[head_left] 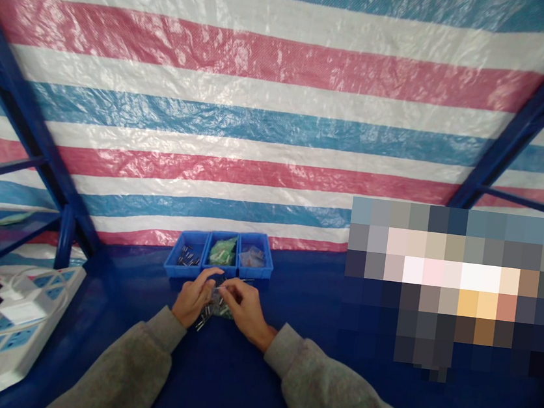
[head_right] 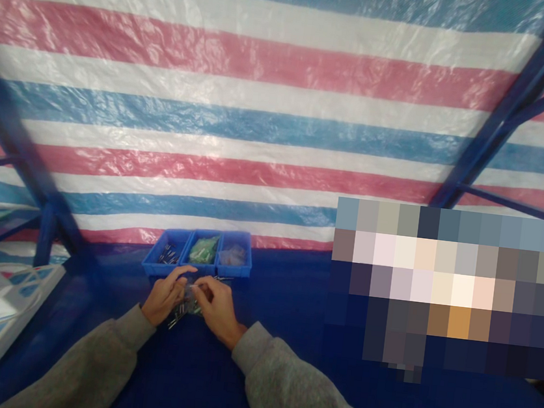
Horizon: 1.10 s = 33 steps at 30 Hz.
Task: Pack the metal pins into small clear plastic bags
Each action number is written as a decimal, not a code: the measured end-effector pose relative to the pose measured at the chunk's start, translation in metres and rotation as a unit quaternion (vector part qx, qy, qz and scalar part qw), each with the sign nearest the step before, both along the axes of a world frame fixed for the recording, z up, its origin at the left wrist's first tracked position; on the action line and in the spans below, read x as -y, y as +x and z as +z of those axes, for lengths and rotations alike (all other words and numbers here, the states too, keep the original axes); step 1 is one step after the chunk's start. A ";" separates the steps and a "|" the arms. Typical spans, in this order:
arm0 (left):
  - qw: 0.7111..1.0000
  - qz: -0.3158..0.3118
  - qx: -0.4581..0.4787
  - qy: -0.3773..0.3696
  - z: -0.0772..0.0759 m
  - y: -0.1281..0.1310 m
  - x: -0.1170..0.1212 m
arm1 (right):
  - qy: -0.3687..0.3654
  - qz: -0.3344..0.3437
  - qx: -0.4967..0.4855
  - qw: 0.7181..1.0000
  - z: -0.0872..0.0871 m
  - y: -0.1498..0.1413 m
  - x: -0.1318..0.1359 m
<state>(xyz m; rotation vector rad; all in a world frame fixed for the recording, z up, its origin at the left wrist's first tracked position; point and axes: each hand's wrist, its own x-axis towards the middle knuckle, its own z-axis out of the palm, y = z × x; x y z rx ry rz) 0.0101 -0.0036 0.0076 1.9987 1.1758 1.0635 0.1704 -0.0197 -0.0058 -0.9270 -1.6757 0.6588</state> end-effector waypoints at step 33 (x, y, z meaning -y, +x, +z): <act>0.976 -0.008 -0.151 0.157 0.002 -0.001 -0.001 | -0.031 -0.030 -0.035 0.998 -0.009 0.001 -0.005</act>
